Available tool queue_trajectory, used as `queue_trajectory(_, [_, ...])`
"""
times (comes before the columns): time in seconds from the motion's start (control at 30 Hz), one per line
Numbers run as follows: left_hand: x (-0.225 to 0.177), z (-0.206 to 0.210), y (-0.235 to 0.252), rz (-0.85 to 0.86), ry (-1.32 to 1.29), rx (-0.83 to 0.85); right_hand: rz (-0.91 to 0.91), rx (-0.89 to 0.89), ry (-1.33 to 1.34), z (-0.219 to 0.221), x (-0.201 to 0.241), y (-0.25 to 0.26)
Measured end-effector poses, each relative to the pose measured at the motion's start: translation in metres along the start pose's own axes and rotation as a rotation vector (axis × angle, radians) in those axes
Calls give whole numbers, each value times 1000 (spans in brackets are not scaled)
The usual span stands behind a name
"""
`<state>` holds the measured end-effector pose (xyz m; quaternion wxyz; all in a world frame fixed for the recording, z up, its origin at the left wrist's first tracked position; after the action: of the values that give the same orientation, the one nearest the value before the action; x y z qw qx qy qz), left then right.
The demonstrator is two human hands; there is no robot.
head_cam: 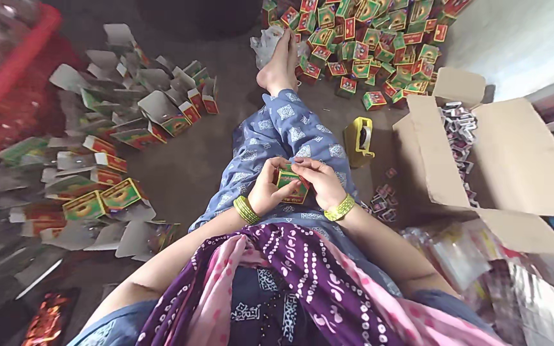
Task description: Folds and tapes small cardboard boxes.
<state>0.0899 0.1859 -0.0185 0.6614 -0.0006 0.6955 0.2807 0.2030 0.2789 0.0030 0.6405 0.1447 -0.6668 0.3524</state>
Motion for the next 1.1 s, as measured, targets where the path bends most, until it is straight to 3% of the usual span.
queue_trajectory(0.23, [-8, 3, -5, 1, 139, 104, -46, -130, -106, -11, 2, 4])
queue_trajectory(0.43, [-12, -25, 2, -140, 29, 65, -340, 201, -467, 12, 2, -7])
queue_trajectory(0.5, [-11, -59, 3, -245, 128, -94, -389, 192, -526, 14, 2, -9])
queue_trajectory(0.6, [-24, -142, -8, -417, 636, -354, -327, 171, -492, 13, 4, -10])
queue_trajectory(0.73, [-28, -254, -59, -800, 1169, -446, -324, 188, -465, 13, 4, -11])
queue_trajectory(0.8, [-26, -293, -96, -1027, 1244, -403, -317, 191, -468, 14, 4, -11])
queue_trajectory(0.9, [-17, -327, -149, -1299, 1220, -205, -309, 198, -463, 15, 2, -10])
queue_trajectory(1.1, [-15, -315, -193, -1383, 1053, 127, -307, 190, -458, 14, 1, -8])
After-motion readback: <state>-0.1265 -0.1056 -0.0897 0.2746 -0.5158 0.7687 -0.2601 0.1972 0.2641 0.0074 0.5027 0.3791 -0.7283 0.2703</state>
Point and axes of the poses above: each hand's wrist, its own y-axis towards the middle knuckle, its own z-axis out of the palm, x = y × z, the point moved 8 cm from there along y, towards the middle knuckle, and after that the axes turned 1 degree about z, right-handed, at the moved point
